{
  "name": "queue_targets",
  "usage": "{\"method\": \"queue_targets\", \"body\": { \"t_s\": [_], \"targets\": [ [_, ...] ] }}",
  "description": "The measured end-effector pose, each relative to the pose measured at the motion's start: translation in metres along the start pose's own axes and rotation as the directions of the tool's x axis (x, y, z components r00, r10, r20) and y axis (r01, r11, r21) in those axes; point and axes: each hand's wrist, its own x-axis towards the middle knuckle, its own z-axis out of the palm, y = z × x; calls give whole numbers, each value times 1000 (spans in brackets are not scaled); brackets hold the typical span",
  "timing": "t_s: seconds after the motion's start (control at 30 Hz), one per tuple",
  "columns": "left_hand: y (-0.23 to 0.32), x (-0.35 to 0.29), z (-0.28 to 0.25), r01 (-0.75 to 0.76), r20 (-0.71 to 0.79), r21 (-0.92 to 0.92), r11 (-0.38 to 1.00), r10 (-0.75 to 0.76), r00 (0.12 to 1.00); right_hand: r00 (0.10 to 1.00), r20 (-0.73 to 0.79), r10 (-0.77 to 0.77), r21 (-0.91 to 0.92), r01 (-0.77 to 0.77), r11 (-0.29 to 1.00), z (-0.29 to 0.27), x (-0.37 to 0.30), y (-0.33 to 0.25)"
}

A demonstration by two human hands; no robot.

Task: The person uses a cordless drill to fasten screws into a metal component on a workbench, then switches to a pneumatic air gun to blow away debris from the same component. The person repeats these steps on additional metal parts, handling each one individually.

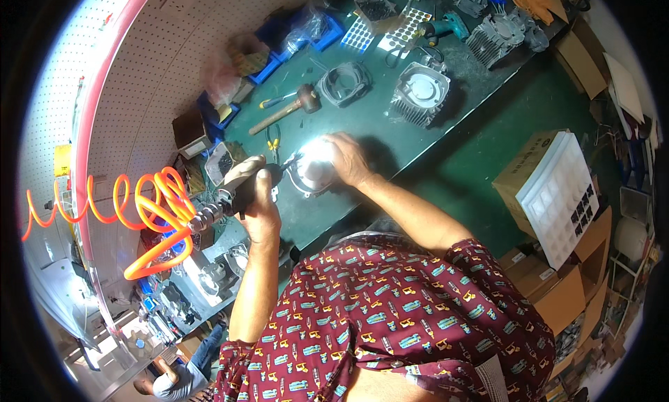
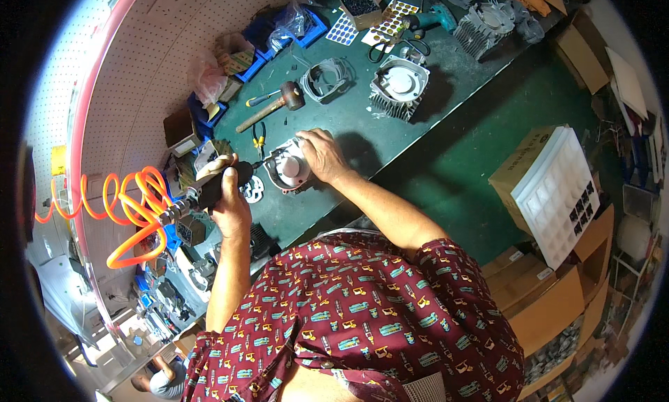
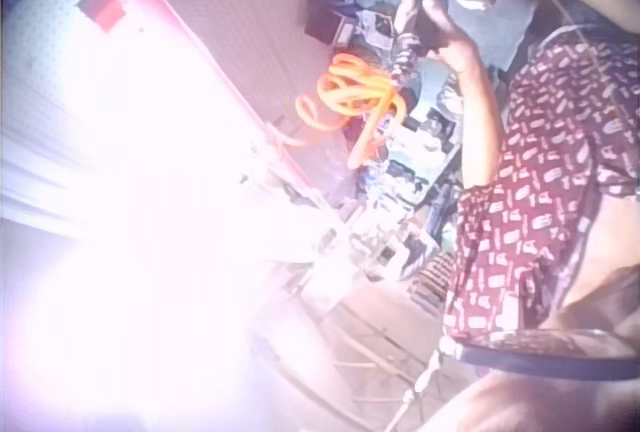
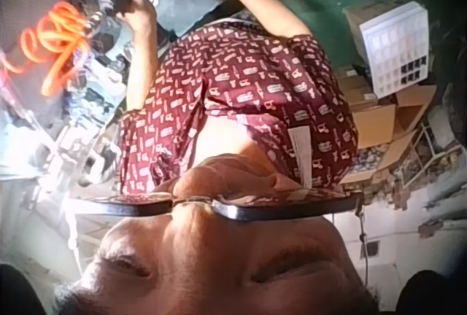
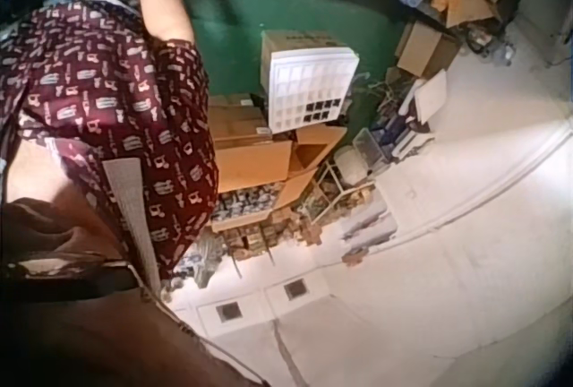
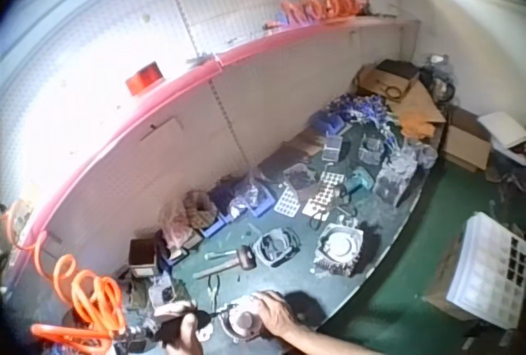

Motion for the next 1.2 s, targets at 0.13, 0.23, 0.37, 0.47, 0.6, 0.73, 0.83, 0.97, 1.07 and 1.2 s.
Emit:
{"method": "queue_targets", "body": {
  "t_s": [0.13, 0.23, 0.37, 0.47, 0.6, 0.73, 0.83, 0.97, 1.07, 1.2],
  "targets": [
    [3, 1, 1, 42, 3, -43, 998, -42, 999, 1000, 0, -23, 6, 23, 1000, 2, -1, 3],
    [16, 16, 7, 81, 98, -37, 996, -77, 992, 997, 19, -74, -33, 74, 997, 3, 0, 13],
    [13, 48, 16, 143, 259, -28, 989, -131, 957, 999, 47, 26, -19, -25, 1000, 0, -2, 4],
    [13, 55, 21, 154, 301, -29, 988, -138, 943, 981, 128, -147, -187, 170, 968, 8, -3, 32],
    [0, 55, 15, 133, 291, 11, 991, -130, 948, 985, 129, -113, -97, 126, 987, 6, -2, 28],
    [-1, 55, 15, 131, 298, -8, 991, -123, 947, 988, 118, -98, -62, 105, 992, 3, -2, 25],
    [6, 57, 15, 127, 311, 5, 992, -122, 942, 983, 101, -153, -73, 161, 984, 4, -2, 32],
    [14, 53, 14, 114, 263, -35, 993, -100, 959, 988, 76, -133, -79, 139, 987, 6, -2, 22],
    [24, 41, 9, 64, 182, -9, 998, -62, 981, 999, 42, -34, -52, 36, 998, 1, -3, 0],
    [43, 12, -3, 77, 142, -116, 990, -60, 988, 992, 27, -125, -105, 128, 986, 3, -2, 17]
  ]
}}
